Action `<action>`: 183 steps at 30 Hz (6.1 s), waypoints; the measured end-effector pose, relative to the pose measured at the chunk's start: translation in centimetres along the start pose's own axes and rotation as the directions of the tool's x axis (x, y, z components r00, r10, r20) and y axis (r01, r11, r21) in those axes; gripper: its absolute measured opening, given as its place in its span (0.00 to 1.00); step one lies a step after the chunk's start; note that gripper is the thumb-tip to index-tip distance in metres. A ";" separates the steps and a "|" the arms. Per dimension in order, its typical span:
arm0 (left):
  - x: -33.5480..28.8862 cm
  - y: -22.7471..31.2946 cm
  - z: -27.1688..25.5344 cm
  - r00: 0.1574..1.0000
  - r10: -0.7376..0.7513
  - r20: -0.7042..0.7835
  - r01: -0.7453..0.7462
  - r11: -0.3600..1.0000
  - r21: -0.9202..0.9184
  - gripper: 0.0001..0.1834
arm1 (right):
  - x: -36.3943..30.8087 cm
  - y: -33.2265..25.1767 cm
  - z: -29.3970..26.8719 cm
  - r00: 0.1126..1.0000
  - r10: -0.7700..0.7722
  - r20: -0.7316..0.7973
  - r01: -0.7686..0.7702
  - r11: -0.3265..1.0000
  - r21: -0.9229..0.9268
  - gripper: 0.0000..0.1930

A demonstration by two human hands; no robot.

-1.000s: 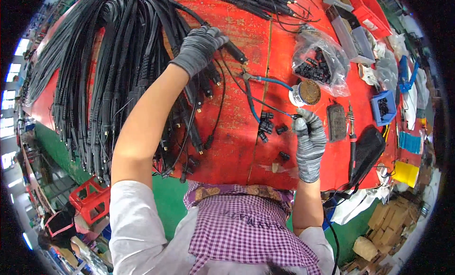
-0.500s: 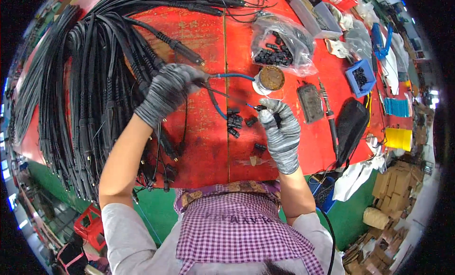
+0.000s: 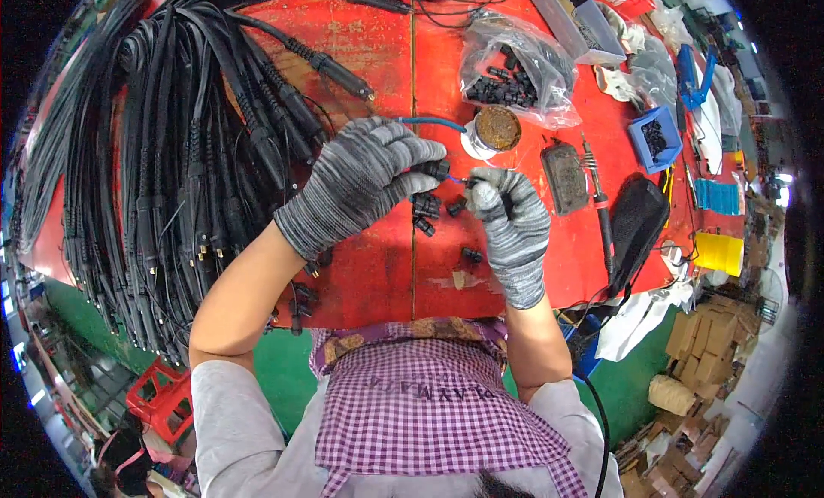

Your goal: The person solders electronic components to wires on a workbench using a soldering iron and solder wire, while holding the components with pliers.

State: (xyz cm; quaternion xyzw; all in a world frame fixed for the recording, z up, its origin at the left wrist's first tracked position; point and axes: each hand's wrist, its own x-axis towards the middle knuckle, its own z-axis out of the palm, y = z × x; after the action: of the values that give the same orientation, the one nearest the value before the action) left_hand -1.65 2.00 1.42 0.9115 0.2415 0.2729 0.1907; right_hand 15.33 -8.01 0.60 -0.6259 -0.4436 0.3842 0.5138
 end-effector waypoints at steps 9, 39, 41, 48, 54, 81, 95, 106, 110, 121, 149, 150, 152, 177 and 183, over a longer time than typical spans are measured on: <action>0.0 -0.3 -0.3 1.000 -0.004 0.009 0.005 0.999 -0.052 0.19 | 0.8 0.0 0.6 0.992 0.117 0.047 -0.124 0.975 0.186 0.12; 0.2 0.7 -0.2 0.992 -0.038 0.117 0.041 0.999 -0.024 0.18 | 0.4 -1.2 0.4 0.995 -0.055 0.087 0.047 0.995 0.093 0.09; -0.1 0.6 -0.1 0.989 -0.049 0.136 0.058 0.996 -0.063 0.17 | 0.3 -1.2 0.4 0.989 -0.119 0.092 0.122 0.992 -0.024 0.10; 0.0 1.0 -0.6 0.997 -0.017 0.080 0.022 0.998 -0.058 0.15 | -0.1 -0.6 0.7 0.987 -0.139 0.074 0.141 0.990 -0.015 0.07; -0.1 2.5 -1.0 0.999 0.002 -0.041 0.001 0.997 0.078 0.17 | -0.1 -0.6 1.0 0.995 -0.068 0.073 0.067 0.998 0.019 0.06; -2.4 1.6 -1.1 0.987 -0.087 0.137 0.089 0.996 -0.007 0.18 | -0.3 0.3 2.0 0.864 -0.494 0.100 0.501 0.818 -0.282 0.11; -2.8 1.4 -1.8 0.998 -0.010 0.062 0.000 0.986 0.166 0.20 | -0.6 0.3 2.4 0.853 -0.513 0.097 0.520 0.815 -0.257 0.10; -2.5 1.7 -2.3 1.000 -0.009 0.026 0.007 0.997 0.075 0.19 | -0.5 0.4 2.4 0.795 -0.599 0.099 0.601 0.752 -0.271 0.11; -2.7 1.7 -2.0 0.997 -0.060 0.039 0.060 0.998 -0.022 0.15 | -0.4 -0.1 2.4 0.791 -0.606 0.086 0.605 0.753 -0.257 0.11; -2.6 1.8 -2.4 0.987 -0.078 0.137 0.081 0.997 -0.011 0.17 | -0.1 0.1 2.3 0.766 -0.630 0.129 0.637 0.714 -0.291 0.11; -2.4 1.3 -1.5 0.997 -0.049 0.054 0.038 0.981 0.191 0.20 | 0.3 1.5 2.1 0.711 -0.647 0.276 0.669 0.502 -0.548 0.11; -2.7 0.9 -1.6 0.997 -0.051 0.054 0.040 0.980 0.195 0.20 | 0.3 1.3 2.2 0.692 -0.668 0.274 0.677 0.469 -0.567 0.11; -3.1 0.4 -1.5 0.985 -0.003 0.172 -0.022 0.990 0.142 0.18 | 0.4 1.3 2.4 0.677 -0.679 0.286 0.689 0.446 -0.571 0.11; -2.8 0.9 -1.0 0.997 0.001 -0.078 0.011 0.987 0.158 0.16 | 0.2 1.5 2.9 0.797 -0.555 0.238 0.589 0.626 -0.512 0.07; -3.8 -0.2 -1.2 0.999 0.022 0.047 -0.032 0.977 0.210 0.13 | 0.3 0.7 3.0 0.759 -0.587 0.282 0.630 0.553 -0.546 0.08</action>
State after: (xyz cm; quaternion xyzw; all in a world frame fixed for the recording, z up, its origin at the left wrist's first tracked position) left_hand -5.21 0.32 0.72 0.9356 0.2524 0.2280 0.0949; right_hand 12.73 -6.92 -0.60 -0.5510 -0.7479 0.0384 0.3682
